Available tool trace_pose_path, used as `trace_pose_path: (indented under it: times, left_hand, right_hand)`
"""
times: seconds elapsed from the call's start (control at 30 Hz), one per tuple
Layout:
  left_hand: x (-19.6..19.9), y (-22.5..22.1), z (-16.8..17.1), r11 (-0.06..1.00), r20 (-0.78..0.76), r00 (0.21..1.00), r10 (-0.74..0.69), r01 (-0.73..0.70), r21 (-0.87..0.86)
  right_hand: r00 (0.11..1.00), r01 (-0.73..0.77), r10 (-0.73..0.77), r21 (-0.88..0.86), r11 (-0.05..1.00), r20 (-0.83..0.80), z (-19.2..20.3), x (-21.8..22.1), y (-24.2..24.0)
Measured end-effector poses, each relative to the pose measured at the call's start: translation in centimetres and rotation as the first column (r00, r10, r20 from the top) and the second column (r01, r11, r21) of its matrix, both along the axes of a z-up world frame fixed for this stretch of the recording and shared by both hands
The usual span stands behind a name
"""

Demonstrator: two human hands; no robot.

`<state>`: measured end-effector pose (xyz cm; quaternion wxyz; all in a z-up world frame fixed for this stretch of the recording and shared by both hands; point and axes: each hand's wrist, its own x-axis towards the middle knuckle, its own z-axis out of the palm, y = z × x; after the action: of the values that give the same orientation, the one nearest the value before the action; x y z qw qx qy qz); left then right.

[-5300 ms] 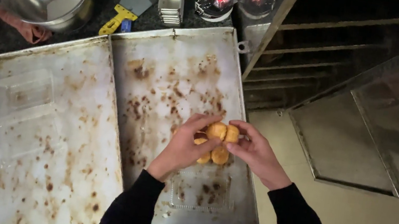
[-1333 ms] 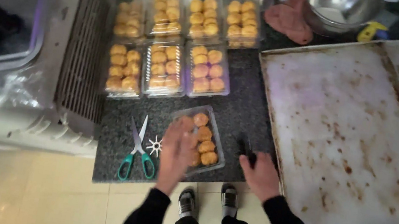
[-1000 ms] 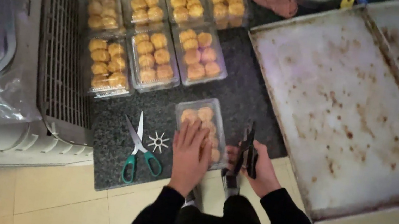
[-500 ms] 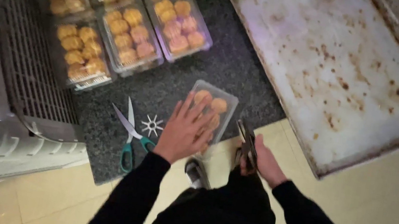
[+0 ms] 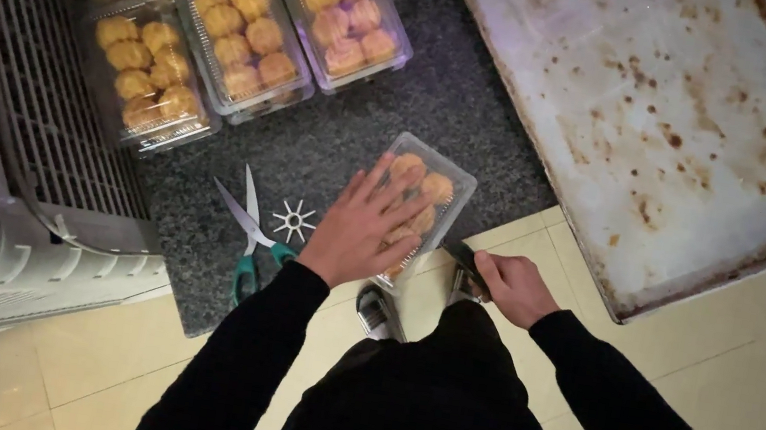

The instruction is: Packaging small baked pastries from a metal baking tray into plastic clamshell containers at a bakery workstation.

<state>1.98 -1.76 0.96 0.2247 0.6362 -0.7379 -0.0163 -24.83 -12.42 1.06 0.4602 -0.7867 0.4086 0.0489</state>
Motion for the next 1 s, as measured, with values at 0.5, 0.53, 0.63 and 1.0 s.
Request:
trace_pose_path:
  times: [0.5,0.53,0.63,1.0]
  left_hand:
    - [-0.1,0.0,-0.8,1.000,0.020,1.000,0.017,-0.017,0.016]
    - [-0.1,0.0,-0.8,1.000,0.021,1.000,0.018,-0.018,0.016]
    - [-0.1,0.1,-0.8,0.999,-0.008,1.000,0.017,-0.017,0.035]
    - [-2.3,-0.4,-2.0,0.953,-0.189,0.935,0.301,-0.298,0.048]
  right_hand:
    - [0.995,-0.102,0.102,-0.101,0.990,0.001,-1.6,0.4,-0.9]
    - [0.995,-0.103,0.103,-0.102,0.990,0.002,-1.8,0.5,-1.0]
    - [0.996,-0.085,0.088,-0.097,0.992,0.033,-2.5,0.4,-1.0]
    - [0.994,0.105,-0.104,0.056,0.993,-0.013,-0.5,-0.6,-0.2]
